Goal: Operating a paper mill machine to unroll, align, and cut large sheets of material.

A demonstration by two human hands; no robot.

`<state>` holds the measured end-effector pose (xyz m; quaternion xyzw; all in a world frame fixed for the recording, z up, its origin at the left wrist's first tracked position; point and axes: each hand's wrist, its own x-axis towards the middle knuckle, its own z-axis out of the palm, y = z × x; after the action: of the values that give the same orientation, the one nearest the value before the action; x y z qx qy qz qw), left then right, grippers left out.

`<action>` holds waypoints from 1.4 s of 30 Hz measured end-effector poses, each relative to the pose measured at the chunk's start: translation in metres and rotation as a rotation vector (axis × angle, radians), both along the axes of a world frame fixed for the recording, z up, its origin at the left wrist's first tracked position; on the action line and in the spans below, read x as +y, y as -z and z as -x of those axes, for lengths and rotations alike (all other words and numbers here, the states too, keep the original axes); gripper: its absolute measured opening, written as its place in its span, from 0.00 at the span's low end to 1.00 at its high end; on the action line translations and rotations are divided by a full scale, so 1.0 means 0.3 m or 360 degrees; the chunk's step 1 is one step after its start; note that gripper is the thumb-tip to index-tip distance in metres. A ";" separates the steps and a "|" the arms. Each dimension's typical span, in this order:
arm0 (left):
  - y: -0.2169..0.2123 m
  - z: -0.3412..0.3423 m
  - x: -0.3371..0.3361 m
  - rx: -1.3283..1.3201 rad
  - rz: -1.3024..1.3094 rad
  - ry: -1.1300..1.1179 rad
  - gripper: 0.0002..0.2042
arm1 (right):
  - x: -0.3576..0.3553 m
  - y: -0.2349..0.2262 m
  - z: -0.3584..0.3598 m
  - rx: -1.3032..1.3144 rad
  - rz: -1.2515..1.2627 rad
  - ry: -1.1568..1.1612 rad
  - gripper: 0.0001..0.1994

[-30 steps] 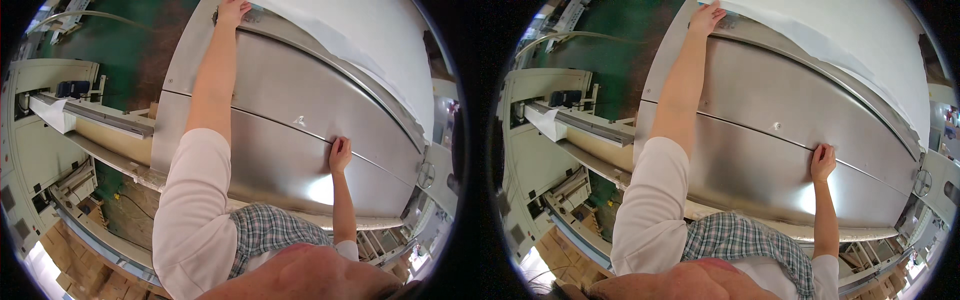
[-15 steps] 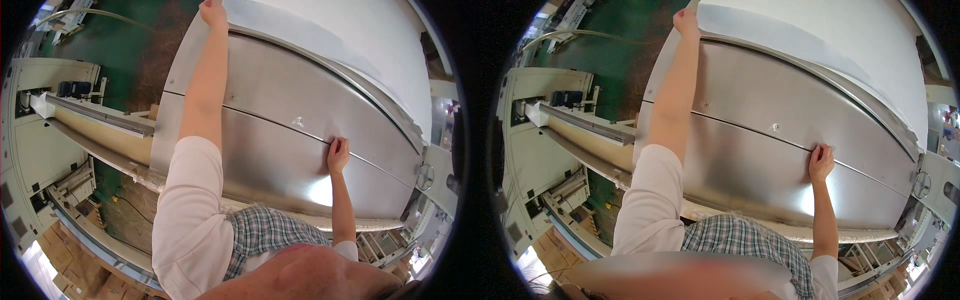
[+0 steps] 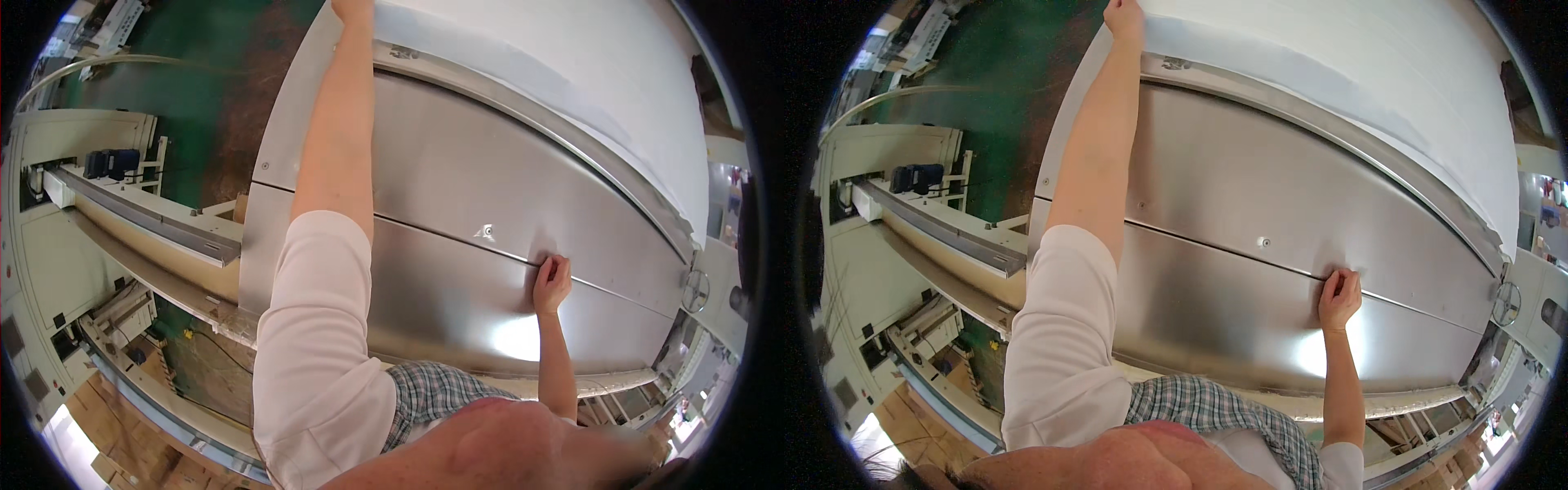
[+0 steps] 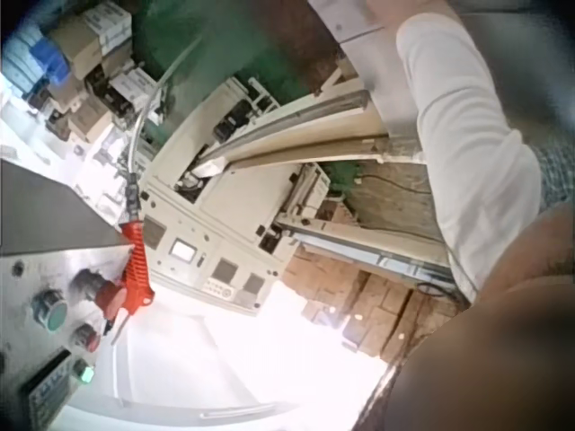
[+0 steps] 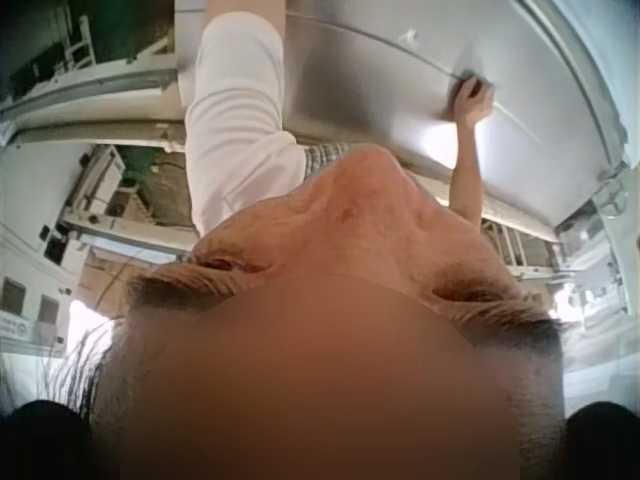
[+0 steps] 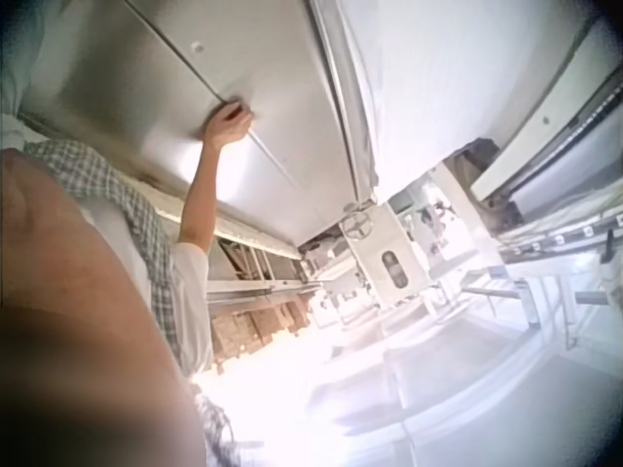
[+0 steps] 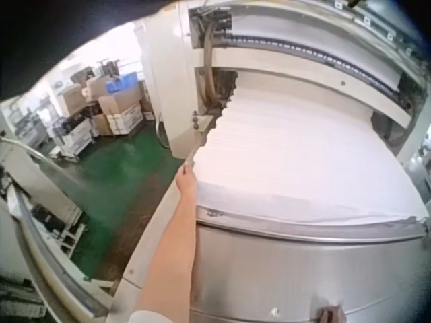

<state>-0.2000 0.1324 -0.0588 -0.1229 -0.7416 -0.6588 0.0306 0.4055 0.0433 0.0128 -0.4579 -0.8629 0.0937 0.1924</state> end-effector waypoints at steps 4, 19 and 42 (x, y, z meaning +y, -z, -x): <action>-0.031 0.099 -0.072 0.0127 -0.0131 0.0104 0.16 | -0.015 -0.005 0.052 0.0103 0.0021 -0.0070 0.04; -0.365 -0.048 -0.163 0.0385 0.1123 0.1209 0.20 | -0.021 -0.007 0.035 0.0120 0.0017 -0.0048 0.02; -0.487 -0.704 0.026 0.1182 0.2216 0.1411 0.42 | 0.545 -0.255 0.783 0.0245 -0.0041 -0.0869 0.17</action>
<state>0.0111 0.1402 0.0873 -0.5926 -0.7994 0.0694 -0.0700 0.1706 0.2068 0.0893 -0.1975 -0.9382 0.1657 0.2307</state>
